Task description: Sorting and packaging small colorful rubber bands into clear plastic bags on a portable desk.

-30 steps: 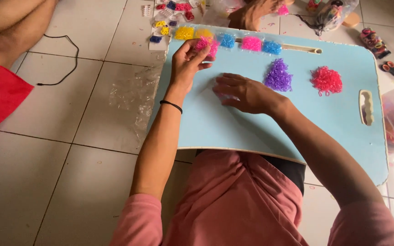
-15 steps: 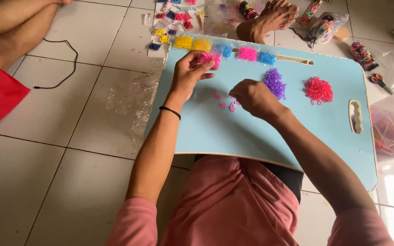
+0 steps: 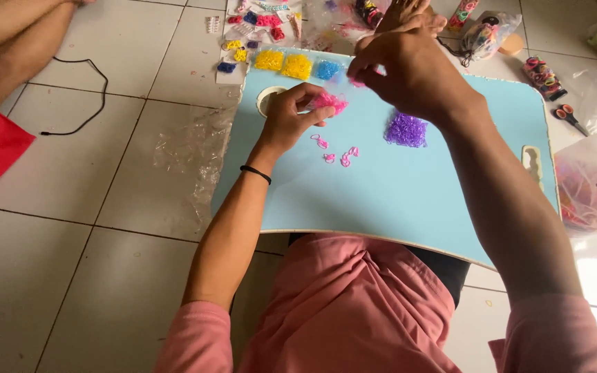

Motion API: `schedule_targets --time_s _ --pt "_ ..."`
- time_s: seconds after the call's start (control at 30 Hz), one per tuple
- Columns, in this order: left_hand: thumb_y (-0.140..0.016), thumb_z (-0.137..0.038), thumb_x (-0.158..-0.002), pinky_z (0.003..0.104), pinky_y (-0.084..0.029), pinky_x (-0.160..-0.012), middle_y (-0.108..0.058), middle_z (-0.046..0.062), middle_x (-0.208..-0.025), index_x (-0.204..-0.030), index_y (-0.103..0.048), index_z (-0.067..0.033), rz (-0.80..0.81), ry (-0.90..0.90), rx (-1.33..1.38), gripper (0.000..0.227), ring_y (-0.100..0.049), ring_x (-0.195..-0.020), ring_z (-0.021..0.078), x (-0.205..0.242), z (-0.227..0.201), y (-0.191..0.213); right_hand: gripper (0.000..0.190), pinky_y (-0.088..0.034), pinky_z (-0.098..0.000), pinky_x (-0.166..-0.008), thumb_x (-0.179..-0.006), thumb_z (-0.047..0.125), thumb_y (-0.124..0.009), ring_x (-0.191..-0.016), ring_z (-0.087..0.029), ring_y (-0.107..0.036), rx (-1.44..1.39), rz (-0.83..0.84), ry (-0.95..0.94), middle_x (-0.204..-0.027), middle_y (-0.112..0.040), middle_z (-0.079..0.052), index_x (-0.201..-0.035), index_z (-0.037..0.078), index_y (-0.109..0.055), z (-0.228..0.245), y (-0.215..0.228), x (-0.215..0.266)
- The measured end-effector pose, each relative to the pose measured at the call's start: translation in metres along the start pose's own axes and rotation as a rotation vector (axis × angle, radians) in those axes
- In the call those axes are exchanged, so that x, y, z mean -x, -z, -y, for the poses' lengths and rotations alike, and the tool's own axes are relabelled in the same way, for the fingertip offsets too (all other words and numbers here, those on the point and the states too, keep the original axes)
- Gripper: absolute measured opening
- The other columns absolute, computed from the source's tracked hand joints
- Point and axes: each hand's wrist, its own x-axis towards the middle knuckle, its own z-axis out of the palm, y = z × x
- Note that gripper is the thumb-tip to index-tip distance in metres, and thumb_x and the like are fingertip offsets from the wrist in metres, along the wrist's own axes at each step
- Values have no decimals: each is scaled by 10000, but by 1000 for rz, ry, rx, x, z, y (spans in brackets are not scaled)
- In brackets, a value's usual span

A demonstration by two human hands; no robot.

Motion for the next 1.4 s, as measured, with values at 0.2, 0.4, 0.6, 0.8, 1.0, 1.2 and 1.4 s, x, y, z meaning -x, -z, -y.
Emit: schedule_targets --time_s 0.2,0.4,0.6,0.8,1.0,1.2,1.4 --pt "-784 -80 -834 242 -610 -653 -728 53 -869 -989 -684 -7 33 -26 -2 198 -648 -755 123 0 3 -2 176 -506 -347 -537 -912 129 -841 -542 -209 -685 255 66 -53 -730 -758 -50 -1052 29 -802 -20 -34 -12" --pt "-782 -139 -825 250 -631 -647 -749 77 -897 -1035 -685 8 44 63 5 274 -721 -792 145 0 7 -2 111 -539 -393 -664 -894 33 -726 -807 -309 -703 100 -47 44 -1052 -780 -146 -962 -12 -802 -13 -24 -9" --pt "-807 -154 -851 242 -593 -646 -748 57 -871 -1009 -674 -44 102 99 108 234 -698 -784 121 -1 11 -2 629 -211 -747 -1147 -988 660 -495 -1554 -355 -100 88 253 -144 -1646 -409 -44 -945 134 -838 -42 -43 0" --pt "-810 -170 -845 269 -597 -664 -725 59 -912 -1009 -650 -65 134 165 172 252 -702 -811 142 -1 25 -1 235 -522 -502 -1047 -1034 250 -682 -1279 -359 -619 -183 -7 -56 -1433 -643 -187 -1054 39 -782 -31 -27 -1" --pt "-865 -93 -869 348 -700 -688 -760 148 -907 -1036 -687 -38 23 101 249 250 -782 -818 223 -8 46 -1 400 -545 -509 -931 -947 274 -796 -1139 -406 -699 -556 11 -578 -1125 -728 -252 -1203 -17 -696 -29 -59 36" --pt "-804 -203 -938 340 -653 -772 -721 71 -902 -1046 -725 -59 85 70 153 196 -701 -874 119 -2 44 -4 186 -584 -403 -899 -967 200 -772 -1035 -295 -749 -554 -18 -608 -1006 -772 -149 -1101 71 -763 -46 -112 66" --pt "-752 -305 -992 272 -620 -736 -727 49 -839 -1030 -765 -103 41 -3 -72 206 -704 -832 92 -6 54 0 176 -572 -360 -812 -961 212 -773 -822 -208 -703 -702 -74 -697 -889 -751 -118 -1065 71 -755 -40 -125 71"
